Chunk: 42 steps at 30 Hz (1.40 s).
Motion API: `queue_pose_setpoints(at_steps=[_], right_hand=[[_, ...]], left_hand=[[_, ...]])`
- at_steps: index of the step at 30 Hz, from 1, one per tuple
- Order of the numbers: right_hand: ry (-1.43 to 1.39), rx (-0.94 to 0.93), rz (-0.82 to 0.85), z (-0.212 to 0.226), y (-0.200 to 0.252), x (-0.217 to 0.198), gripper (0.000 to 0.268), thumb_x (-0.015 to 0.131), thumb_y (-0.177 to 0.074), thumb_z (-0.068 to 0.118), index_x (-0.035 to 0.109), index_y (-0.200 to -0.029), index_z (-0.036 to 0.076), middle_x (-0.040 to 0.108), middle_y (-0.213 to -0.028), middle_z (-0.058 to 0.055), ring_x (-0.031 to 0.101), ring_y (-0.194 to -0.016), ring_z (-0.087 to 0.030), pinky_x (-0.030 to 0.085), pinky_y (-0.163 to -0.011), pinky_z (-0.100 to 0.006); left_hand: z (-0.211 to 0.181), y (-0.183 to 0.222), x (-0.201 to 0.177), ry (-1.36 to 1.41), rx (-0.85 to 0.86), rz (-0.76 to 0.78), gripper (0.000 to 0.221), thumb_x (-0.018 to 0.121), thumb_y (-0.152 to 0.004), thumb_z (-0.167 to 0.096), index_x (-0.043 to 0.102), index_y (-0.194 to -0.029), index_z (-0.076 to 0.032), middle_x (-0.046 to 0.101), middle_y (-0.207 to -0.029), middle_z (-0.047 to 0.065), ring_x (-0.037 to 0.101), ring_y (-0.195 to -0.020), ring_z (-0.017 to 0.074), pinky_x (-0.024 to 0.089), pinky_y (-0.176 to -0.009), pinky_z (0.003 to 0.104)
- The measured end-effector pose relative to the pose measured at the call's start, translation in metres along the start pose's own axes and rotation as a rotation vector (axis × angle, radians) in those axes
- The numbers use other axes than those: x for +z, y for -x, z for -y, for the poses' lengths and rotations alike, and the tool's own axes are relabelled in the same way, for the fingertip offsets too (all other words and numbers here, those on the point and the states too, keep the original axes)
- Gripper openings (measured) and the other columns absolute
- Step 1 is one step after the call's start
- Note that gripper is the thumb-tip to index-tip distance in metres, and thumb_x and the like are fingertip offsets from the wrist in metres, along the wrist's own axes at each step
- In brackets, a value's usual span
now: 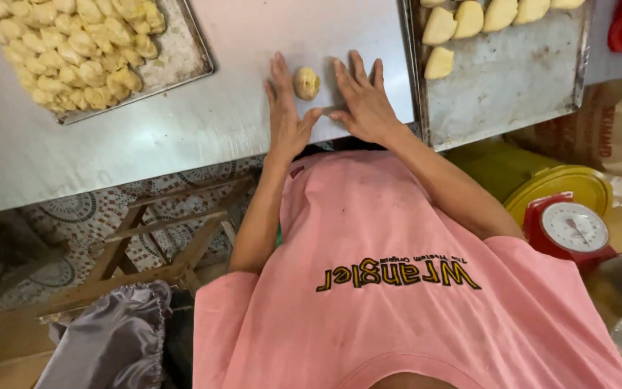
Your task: Shaping small portions of dough into buns and arranging them on baking trays at a fast pace.
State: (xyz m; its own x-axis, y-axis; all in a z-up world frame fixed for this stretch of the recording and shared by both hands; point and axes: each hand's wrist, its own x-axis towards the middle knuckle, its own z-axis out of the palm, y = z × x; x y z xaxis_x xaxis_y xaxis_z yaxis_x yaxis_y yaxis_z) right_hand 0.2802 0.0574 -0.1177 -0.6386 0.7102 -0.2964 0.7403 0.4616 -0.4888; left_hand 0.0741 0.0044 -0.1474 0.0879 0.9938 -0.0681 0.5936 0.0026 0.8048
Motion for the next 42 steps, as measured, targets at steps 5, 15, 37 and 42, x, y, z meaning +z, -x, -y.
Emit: queue_pose_setpoints(at_steps=[5,15,37,42], right_hand=[[0.033,-0.014,0.009,0.037,-0.019,0.025,0.089,0.028,-0.111,0.067,-0.012,-0.164,0.008,0.004,-0.178,-0.014,-0.016,-0.157,-0.04,-0.017,-0.118,-0.073],[0.111,-0.093,-0.573,0.059,-0.097,-0.014,0.054,0.042,-0.109,0.049,0.066,-0.13,0.006,0.069,-0.119,-0.012,0.059,-0.113,-0.035,0.022,-0.109,-0.063],[0.164,-0.125,-0.199,0.009,-0.098,0.021,0.014,0.067,-0.079,0.005,0.069,-0.092,0.0,0.049,-0.09,-0.012,0.048,-0.064,-0.033,0.041,-0.055,-0.044],[0.27,-0.193,-0.458,0.031,-0.012,0.071,0.047,0.076,-0.087,0.019,0.063,-0.128,0.0,0.054,-0.11,-0.015,0.058,-0.108,-0.037,0.04,-0.099,-0.054]], left_hand=[[-0.009,0.024,0.009,0.16,0.037,0.114,0.099,0.045,-0.11,-0.063,-0.017,-0.165,-0.009,-0.013,-0.176,0.014,-0.006,-0.167,0.0329,-0.014,-0.134,0.056],[0.015,0.036,-0.095,0.401,0.047,0.125,0.089,0.049,-0.113,-0.055,-0.011,-0.168,-0.019,0.004,-0.179,0.007,0.009,-0.169,0.0255,-0.002,-0.134,0.059],[0.076,0.094,-0.178,0.144,-0.045,-0.006,0.05,0.053,-0.11,-0.034,0.047,-0.154,-0.01,0.04,-0.164,0.013,0.034,-0.155,0.0328,0.01,-0.127,0.065],[0.048,0.061,-0.131,0.114,0.138,0.06,0.06,0.077,-0.097,-0.015,0.052,-0.152,-0.011,0.045,-0.16,0.017,0.037,-0.15,0.0388,0.012,-0.12,0.072]])
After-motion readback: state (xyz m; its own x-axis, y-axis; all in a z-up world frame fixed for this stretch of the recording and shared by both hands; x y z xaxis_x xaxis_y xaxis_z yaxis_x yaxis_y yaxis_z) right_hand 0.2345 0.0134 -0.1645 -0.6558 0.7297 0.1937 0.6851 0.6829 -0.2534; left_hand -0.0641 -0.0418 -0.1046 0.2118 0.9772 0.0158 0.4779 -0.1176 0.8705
